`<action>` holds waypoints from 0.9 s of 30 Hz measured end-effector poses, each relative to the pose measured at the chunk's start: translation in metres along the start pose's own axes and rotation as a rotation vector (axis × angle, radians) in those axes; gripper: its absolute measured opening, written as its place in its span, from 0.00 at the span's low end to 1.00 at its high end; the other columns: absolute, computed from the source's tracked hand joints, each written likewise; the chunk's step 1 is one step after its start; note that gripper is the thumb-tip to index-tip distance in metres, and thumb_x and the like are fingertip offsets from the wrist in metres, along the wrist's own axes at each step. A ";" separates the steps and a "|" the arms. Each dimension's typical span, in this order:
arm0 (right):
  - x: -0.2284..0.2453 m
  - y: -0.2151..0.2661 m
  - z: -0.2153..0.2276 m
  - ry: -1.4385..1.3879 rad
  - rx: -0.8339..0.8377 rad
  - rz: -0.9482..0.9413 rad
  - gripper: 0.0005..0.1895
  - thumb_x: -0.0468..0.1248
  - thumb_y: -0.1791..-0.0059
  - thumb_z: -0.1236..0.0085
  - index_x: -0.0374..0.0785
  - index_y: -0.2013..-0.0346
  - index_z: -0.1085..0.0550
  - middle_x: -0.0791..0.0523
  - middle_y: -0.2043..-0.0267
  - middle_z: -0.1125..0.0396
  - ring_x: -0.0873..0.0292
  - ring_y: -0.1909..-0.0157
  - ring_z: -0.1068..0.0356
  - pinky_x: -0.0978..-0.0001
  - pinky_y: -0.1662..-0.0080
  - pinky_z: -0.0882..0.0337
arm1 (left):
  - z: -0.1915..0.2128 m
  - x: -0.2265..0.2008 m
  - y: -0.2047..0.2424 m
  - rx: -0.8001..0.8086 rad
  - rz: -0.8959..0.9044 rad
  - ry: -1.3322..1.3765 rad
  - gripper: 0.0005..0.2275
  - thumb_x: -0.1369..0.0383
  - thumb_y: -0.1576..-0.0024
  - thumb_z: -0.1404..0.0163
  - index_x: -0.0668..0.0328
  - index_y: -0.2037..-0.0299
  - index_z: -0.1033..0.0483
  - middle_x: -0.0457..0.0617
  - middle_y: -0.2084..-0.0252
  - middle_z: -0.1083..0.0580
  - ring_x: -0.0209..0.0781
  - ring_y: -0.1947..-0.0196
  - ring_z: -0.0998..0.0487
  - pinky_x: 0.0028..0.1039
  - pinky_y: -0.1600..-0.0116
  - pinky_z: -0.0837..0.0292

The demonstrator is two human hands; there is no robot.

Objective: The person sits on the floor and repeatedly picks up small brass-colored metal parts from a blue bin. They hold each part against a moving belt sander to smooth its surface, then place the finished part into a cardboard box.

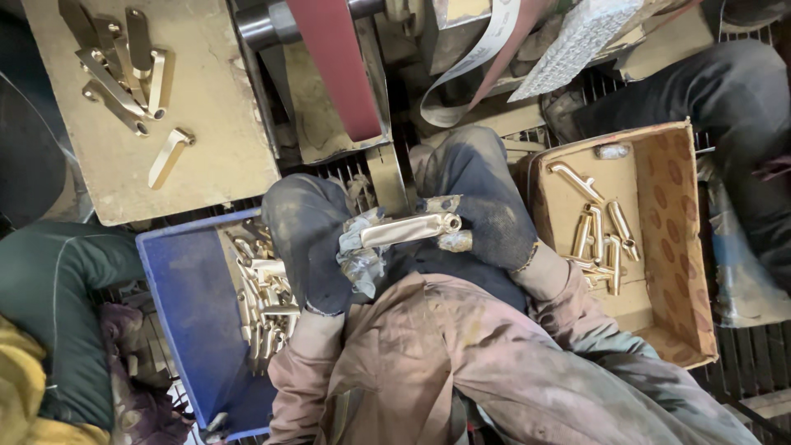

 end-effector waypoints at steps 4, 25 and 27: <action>0.006 0.000 -0.001 0.043 0.012 0.035 0.27 0.34 0.54 0.31 0.35 0.41 0.26 0.54 0.48 0.24 0.59 0.45 0.24 0.69 0.43 0.26 | 0.000 0.002 0.001 0.001 0.001 0.005 0.16 0.77 0.37 0.51 0.71 0.38 0.25 0.49 0.58 0.22 0.33 0.65 0.21 0.24 0.61 0.23; -0.049 -0.068 -0.061 0.320 0.195 0.110 0.20 0.46 0.58 0.29 0.36 0.63 0.27 0.46 0.67 0.28 0.42 0.63 0.26 0.52 0.61 0.27 | -0.074 0.078 -0.016 0.396 0.468 0.639 0.18 0.78 0.39 0.48 0.72 0.38 0.26 0.47 0.63 0.23 0.33 0.70 0.22 0.23 0.67 0.27; -0.069 -0.083 -0.065 0.374 0.155 0.102 0.19 0.45 0.57 0.31 0.35 0.63 0.27 0.45 0.66 0.28 0.40 0.62 0.26 0.51 0.60 0.28 | -0.078 0.106 -0.032 0.397 0.419 0.554 0.19 0.79 0.40 0.46 0.74 0.38 0.27 0.48 0.58 0.22 0.33 0.64 0.22 0.23 0.62 0.27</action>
Point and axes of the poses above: each hand's wrist, its own y-axis away from the middle knuckle, its own z-axis out of the back of the hand, x = y × z, the point moved 10 cm from there along -y, towards the middle knuckle
